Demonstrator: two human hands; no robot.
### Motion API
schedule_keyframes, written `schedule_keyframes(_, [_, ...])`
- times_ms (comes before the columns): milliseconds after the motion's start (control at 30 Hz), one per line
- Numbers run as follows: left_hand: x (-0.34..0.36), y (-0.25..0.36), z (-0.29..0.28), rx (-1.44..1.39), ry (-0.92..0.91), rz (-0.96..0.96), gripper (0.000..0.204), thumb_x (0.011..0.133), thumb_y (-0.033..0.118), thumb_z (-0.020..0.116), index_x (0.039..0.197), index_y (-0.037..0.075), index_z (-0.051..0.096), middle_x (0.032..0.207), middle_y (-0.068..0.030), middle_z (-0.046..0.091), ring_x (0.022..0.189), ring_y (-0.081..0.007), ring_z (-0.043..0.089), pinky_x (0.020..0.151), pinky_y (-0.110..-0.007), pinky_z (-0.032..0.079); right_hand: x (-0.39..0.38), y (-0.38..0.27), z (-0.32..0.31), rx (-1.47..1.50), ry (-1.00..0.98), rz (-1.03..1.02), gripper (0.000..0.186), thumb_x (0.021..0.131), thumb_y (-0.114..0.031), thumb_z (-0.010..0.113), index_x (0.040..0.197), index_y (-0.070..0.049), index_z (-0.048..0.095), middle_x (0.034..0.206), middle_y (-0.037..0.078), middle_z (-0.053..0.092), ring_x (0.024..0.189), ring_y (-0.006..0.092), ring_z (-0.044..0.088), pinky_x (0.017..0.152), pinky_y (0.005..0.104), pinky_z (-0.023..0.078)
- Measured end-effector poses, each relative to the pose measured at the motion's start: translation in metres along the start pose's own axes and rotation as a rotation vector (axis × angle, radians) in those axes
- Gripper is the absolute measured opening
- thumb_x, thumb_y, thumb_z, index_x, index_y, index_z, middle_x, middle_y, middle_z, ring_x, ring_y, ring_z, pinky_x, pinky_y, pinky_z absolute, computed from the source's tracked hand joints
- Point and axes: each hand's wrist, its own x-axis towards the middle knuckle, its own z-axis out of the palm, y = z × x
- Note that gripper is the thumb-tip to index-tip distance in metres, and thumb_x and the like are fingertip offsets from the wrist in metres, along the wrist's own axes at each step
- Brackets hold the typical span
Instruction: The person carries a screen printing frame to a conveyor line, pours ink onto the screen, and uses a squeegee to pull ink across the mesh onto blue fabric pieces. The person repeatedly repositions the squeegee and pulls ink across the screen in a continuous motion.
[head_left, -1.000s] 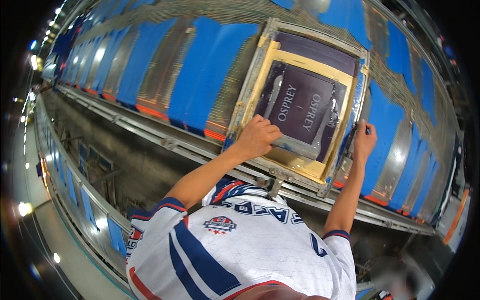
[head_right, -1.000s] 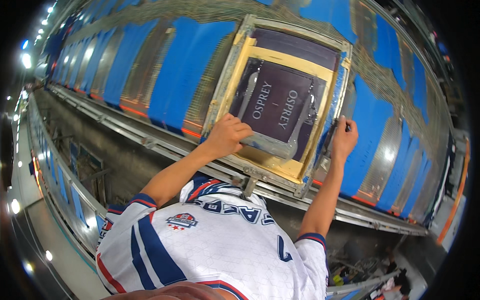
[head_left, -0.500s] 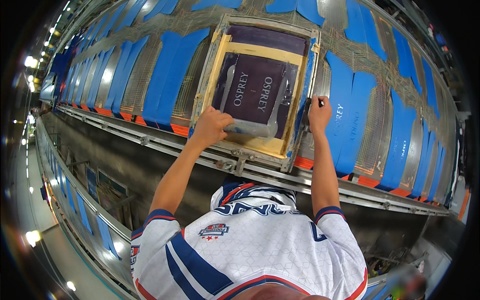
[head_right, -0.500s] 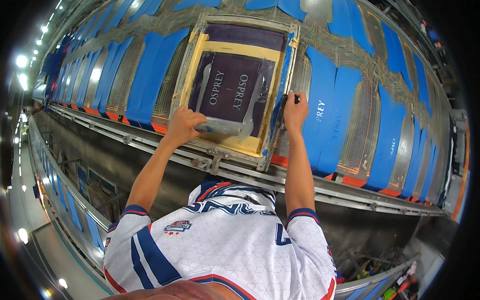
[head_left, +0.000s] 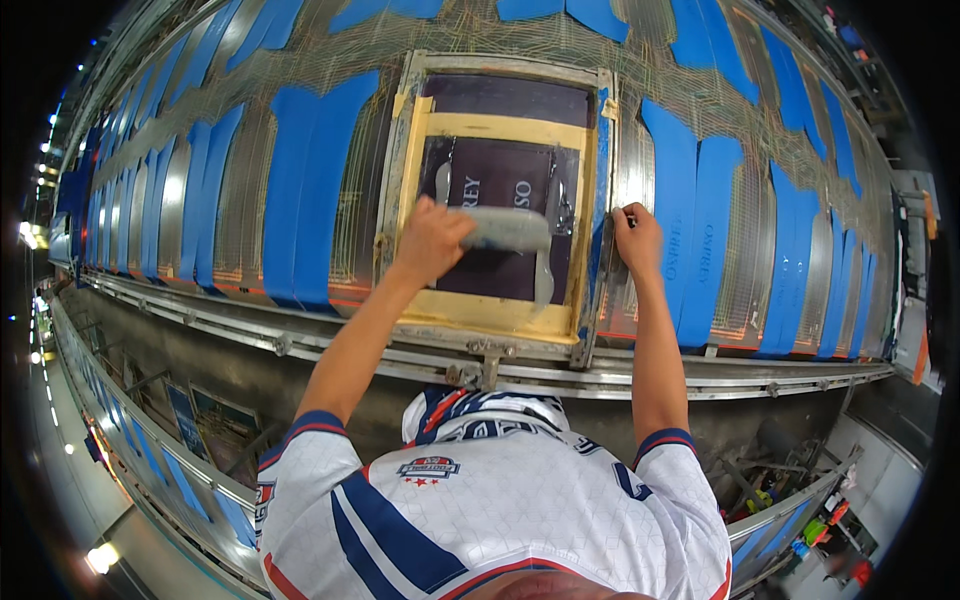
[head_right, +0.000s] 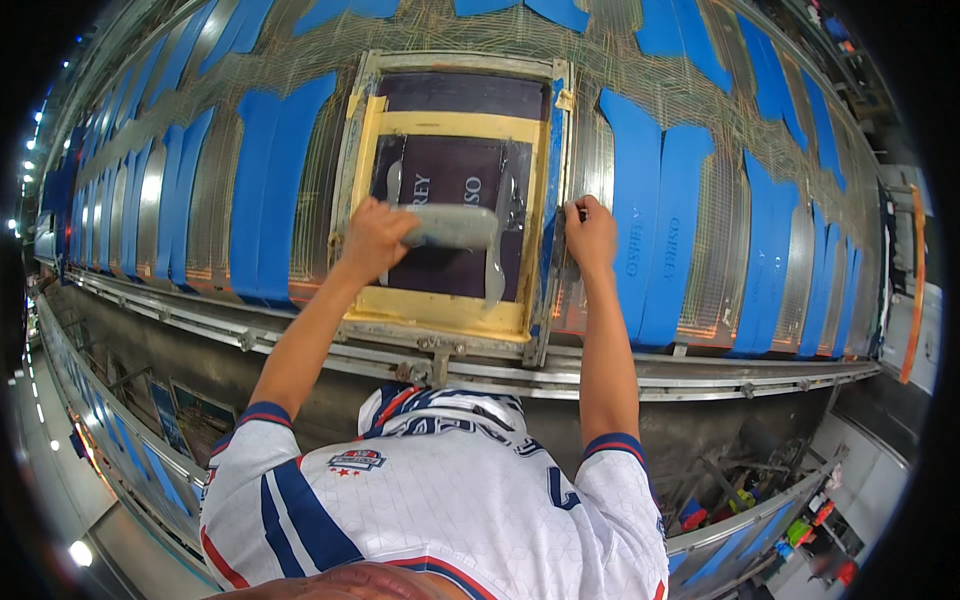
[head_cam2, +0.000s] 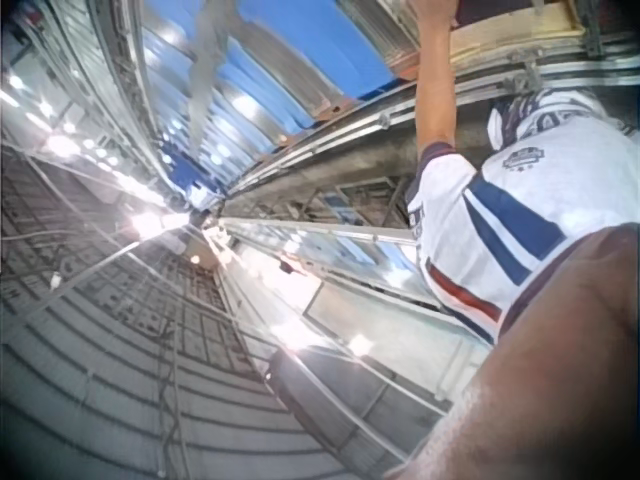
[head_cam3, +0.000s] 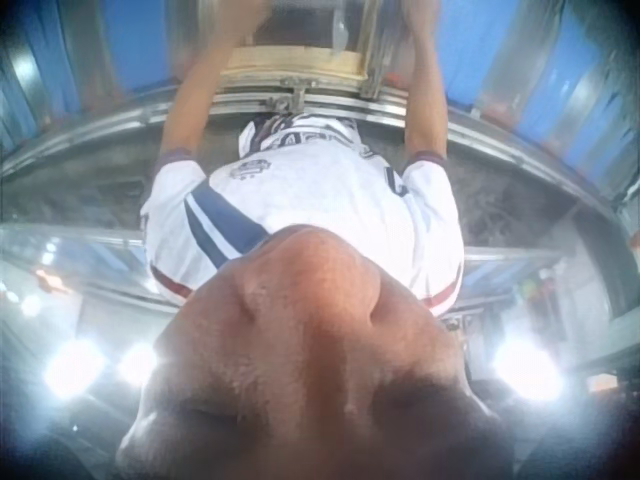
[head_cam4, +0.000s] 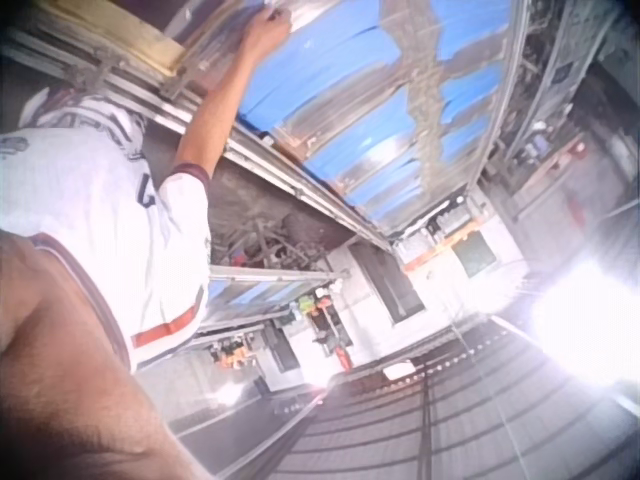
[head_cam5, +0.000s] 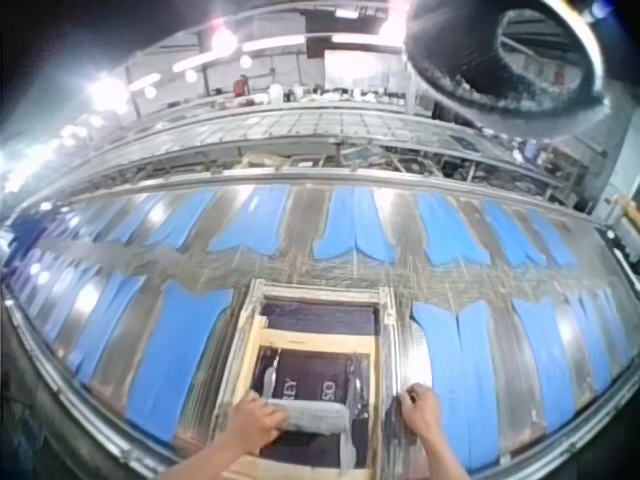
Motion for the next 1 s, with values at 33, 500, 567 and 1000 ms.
schedule_keyframes(33, [0.024, -0.016, 0.002, 0.01, 0.01, -0.004, 0.039, 0.059, 0.008, 0.079, 0.097, 0.012, 0.069, 0.099, -0.0038, 0.072, 0.085, -0.0256, 0.062, 0.08, -0.04, 0.043, 0.005, 0.001, 0.0, -0.053, -0.011, -0.093, 0.028, 0.091, -0.03, 0.07, 0.097, -0.003, 0.069, 0.097, 0.015, 0.072, 0.086, 0.0357, 0.068, 0.078, 0.0396, 0.052])
schedule_keyframes(500, [0.143, -0.087, -0.008, -0.086, -0.177, -0.156, 0.03, 0.068, 0.033, 0.085, 0.09, 0.015, 0.078, 0.079, -0.0068, 0.072, 0.076, -0.0307, 0.066, 0.085, -0.044, 0.047, 0.102, -0.155, 0.027, -0.193, -0.463, -0.444, 0.034, 0.077, -0.031, 0.081, 0.094, -0.003, 0.07, 0.087, 0.019, 0.072, 0.087, 0.0404, 0.068, 0.077, 0.0464, 0.055])
schedule_keyframes(567, [0.124, -0.076, -0.002, -0.095, -0.163, -0.109, 0.025, 0.069, 0.032, 0.082, 0.087, 0.015, 0.076, 0.079, -0.0063, 0.071, 0.078, -0.0293, 0.066, 0.082, -0.043, 0.046, 0.084, -0.15, 0.029, -0.234, -0.458, -0.466, 0.031, 0.074, -0.028, 0.082, 0.09, -0.005, 0.07, 0.086, 0.019, 0.071, 0.086, 0.0401, 0.068, 0.075, 0.0482, 0.054])
schedule_keyframes(1000, [0.017, -0.002, -0.016, -0.142, -0.221, -0.073, 0.027, 0.067, 0.031, 0.084, 0.087, 0.017, 0.074, 0.082, -0.0017, 0.07, 0.079, -0.0232, 0.066, 0.079, -0.04, 0.043, -0.042, -0.138, 0.002, -0.301, -0.546, -0.542, 0.028, 0.076, -0.03, 0.082, 0.085, -0.009, 0.067, 0.083, 0.012, 0.068, 0.089, 0.0315, 0.065, 0.082, 0.0444, 0.049])
